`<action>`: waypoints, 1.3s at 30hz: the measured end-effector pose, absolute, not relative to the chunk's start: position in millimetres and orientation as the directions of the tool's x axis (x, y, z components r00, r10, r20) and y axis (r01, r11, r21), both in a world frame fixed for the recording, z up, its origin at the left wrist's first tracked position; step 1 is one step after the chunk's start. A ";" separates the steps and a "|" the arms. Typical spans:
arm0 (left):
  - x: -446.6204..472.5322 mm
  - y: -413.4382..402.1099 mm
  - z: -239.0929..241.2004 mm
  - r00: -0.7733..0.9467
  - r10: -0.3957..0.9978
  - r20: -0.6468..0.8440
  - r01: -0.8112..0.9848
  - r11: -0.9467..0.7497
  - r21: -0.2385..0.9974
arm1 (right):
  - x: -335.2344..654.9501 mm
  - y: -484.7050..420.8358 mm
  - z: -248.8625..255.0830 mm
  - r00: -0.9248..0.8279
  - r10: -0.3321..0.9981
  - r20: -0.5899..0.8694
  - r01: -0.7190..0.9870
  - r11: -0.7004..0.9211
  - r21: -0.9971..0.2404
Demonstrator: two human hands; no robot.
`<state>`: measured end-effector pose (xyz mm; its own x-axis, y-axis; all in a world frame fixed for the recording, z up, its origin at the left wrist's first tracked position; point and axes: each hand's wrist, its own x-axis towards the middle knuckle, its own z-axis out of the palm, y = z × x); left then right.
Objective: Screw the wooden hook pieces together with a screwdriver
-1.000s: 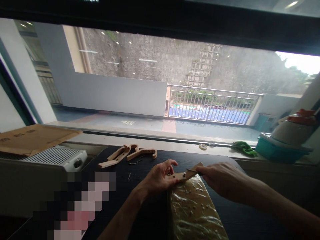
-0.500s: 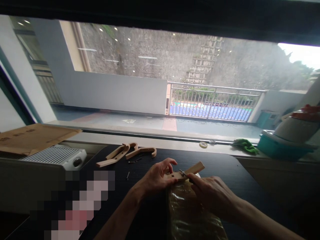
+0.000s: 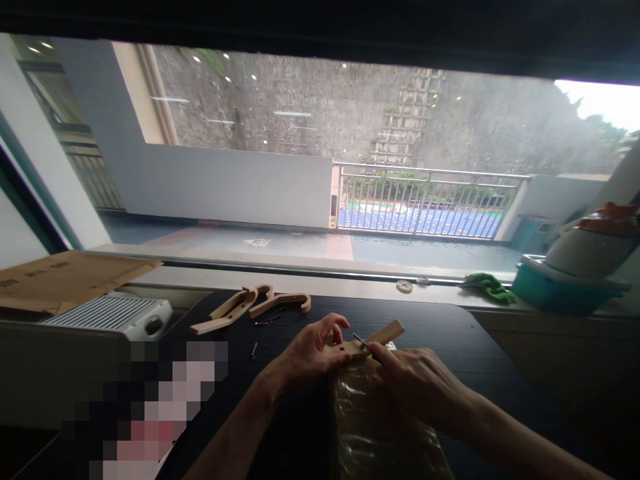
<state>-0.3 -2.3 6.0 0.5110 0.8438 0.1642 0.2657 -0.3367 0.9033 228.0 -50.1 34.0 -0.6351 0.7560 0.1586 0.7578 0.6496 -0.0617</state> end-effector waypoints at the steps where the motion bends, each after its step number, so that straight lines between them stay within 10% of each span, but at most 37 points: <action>1: -0.1 -2.6 6.7 0.509 0.845 0.162 0.266 -0.334 0.904 | 228.0 -48.7 40.7 -0.620 0.772 0.139 0.774 0.631 -0.053; 12: 1.0 -3.9 9.3 0.498 0.852 0.161 0.265 -0.326 0.908 | 232.1 -19.6 141.1 -0.535 0.845 0.014 0.818 0.522 -0.240; 39: -1.0 -3.9 11.4 0.512 0.845 0.156 0.284 -0.337 0.898 | 203.5 8.0 160.8 -0.597 0.742 -0.305 0.802 0.544 -0.248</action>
